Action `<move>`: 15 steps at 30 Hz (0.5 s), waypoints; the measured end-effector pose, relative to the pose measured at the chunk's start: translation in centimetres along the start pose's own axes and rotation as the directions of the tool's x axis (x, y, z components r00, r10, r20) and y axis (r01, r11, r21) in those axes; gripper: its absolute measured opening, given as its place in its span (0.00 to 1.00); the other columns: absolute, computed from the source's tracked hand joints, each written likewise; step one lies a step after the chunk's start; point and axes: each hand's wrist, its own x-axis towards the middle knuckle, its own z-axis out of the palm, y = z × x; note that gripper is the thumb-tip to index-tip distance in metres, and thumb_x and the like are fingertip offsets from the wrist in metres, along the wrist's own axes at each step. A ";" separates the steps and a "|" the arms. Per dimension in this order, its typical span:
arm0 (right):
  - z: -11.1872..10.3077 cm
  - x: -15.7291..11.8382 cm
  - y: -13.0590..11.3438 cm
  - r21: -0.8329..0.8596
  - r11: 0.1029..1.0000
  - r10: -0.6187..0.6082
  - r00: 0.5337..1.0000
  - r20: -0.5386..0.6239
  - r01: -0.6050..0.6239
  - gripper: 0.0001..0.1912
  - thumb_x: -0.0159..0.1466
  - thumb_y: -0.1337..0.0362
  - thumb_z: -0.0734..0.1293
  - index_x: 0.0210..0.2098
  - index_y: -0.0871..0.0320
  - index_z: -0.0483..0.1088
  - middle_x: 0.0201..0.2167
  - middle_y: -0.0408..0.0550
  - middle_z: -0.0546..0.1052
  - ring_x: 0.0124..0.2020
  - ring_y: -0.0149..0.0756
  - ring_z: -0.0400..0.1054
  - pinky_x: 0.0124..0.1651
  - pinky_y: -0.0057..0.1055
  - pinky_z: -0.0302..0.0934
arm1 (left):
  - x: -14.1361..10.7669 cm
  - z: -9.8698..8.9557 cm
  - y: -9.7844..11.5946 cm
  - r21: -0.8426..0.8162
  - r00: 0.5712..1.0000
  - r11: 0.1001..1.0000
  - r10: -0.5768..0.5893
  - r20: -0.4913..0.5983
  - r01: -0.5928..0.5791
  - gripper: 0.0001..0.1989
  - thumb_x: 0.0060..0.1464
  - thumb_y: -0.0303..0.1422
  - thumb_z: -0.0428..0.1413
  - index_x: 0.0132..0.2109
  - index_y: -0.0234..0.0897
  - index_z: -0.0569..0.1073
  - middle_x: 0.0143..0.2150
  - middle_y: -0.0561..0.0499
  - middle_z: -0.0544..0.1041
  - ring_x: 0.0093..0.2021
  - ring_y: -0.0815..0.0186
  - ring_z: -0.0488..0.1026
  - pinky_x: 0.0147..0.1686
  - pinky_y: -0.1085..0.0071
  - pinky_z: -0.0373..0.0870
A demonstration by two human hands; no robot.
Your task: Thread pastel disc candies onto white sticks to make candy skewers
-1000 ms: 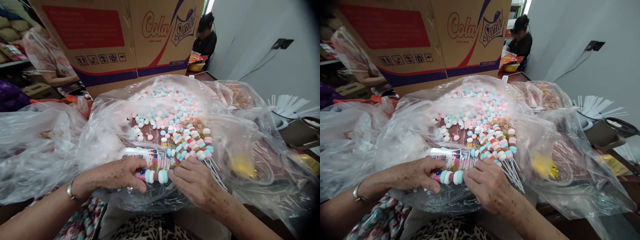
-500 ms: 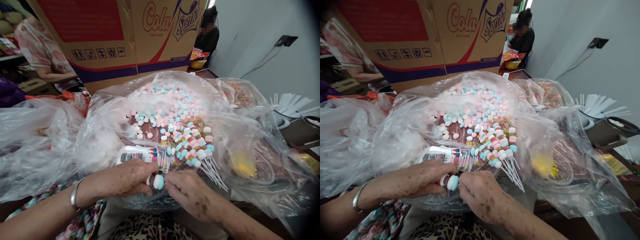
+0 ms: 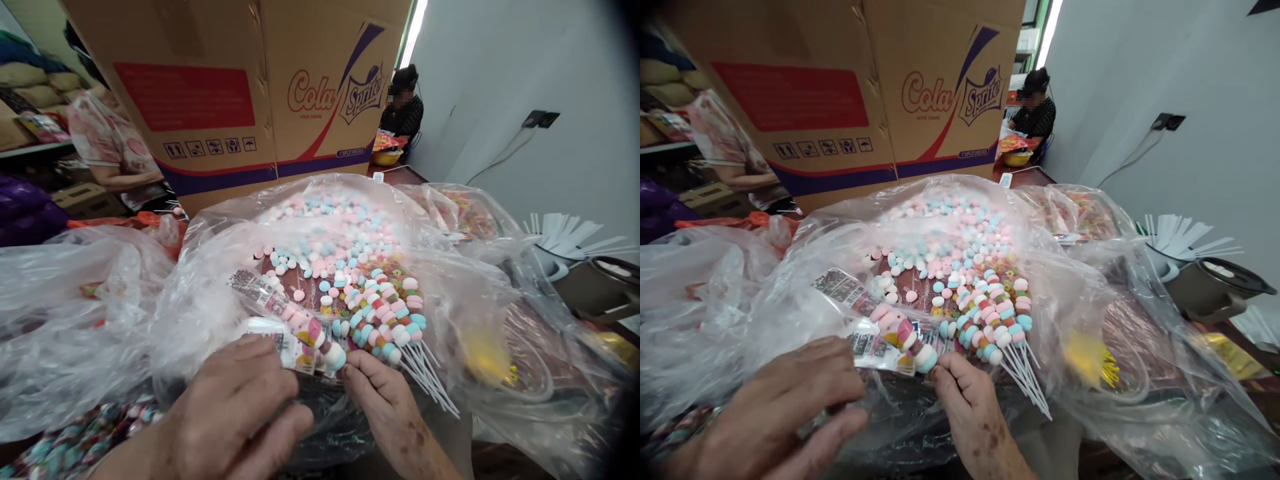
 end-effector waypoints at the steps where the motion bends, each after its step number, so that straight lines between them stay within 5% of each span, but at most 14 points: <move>1: 0.0 0.0 0.1 0.030 1.000 0.006 1.000 -0.004 -0.006 0.20 0.67 0.49 0.59 0.26 0.56 0.60 0.21 0.37 0.56 0.24 0.29 0.48 0.26 0.27 0.45 | -0.8 0.2 -0.5 -0.043 0.991 0.991 -0.129 -0.028 0.128 0.08 0.65 0.35 0.51 0.36 0.43 0.71 0.26 0.52 0.75 0.27 0.62 0.70 0.30 0.66 0.67; 3: 0.2 -0.2 0.3 0.067 0.998 0.016 1.000 -0.002 -0.016 0.20 0.67 0.49 0.60 0.25 0.56 0.58 0.20 0.37 0.55 0.24 0.29 0.47 0.26 0.27 0.45 | -1.9 1.0 -1.9 -0.179 0.897 0.884 -0.441 -0.014 0.432 0.13 0.63 0.42 0.53 0.33 0.42 0.71 0.23 0.54 0.74 0.23 0.65 0.69 0.24 0.69 0.64; 5: 0.5 -0.3 0.7 0.068 0.997 0.021 1.000 0.005 -0.021 0.20 0.67 0.50 0.60 0.25 0.56 0.58 0.20 0.37 0.54 0.24 0.28 0.47 0.26 0.26 0.45 | -2.2 2.1 -3.1 -0.425 0.766 0.711 -0.640 -0.062 0.560 0.18 0.56 0.50 0.59 0.41 0.40 0.72 0.30 0.51 0.78 0.31 0.61 0.74 0.28 0.69 0.69; 9: 1.4 -0.4 1.1 -0.037 0.997 -0.064 0.998 0.002 0.064 0.16 0.69 0.56 0.59 0.27 0.56 0.62 0.21 0.37 0.56 0.23 0.28 0.50 0.26 0.25 0.48 | 0.2 3.8 -3.1 -0.924 0.574 0.285 -0.814 -0.092 0.256 0.34 0.39 0.48 0.71 0.50 0.38 0.70 0.45 0.45 0.81 0.46 0.54 0.77 0.42 0.62 0.75; 12: 1.8 -0.4 0.9 -0.219 0.933 -0.295 0.955 -0.017 0.284 0.11 0.69 0.64 0.59 0.31 0.57 0.66 0.23 0.39 0.64 0.24 0.28 0.57 0.28 0.23 0.53 | 2.9 4.4 -2.1 -0.992 0.414 0.122 -0.902 -0.125 -0.032 0.31 0.35 0.38 0.74 0.46 0.35 0.72 0.35 0.48 0.81 0.39 0.58 0.79 0.42 0.63 0.77; 15: 2.0 -0.2 0.6 -0.489 0.727 -0.573 0.819 -0.043 0.482 0.11 0.69 0.71 0.58 0.33 0.58 0.69 0.26 0.43 0.70 0.27 0.30 0.64 0.31 0.24 0.58 | 4.5 5.0 -2.0 -0.989 0.393 0.023 -0.916 -0.079 -0.146 0.25 0.33 0.33 0.75 0.38 0.33 0.73 0.22 0.56 0.74 0.27 0.66 0.75 0.33 0.68 0.77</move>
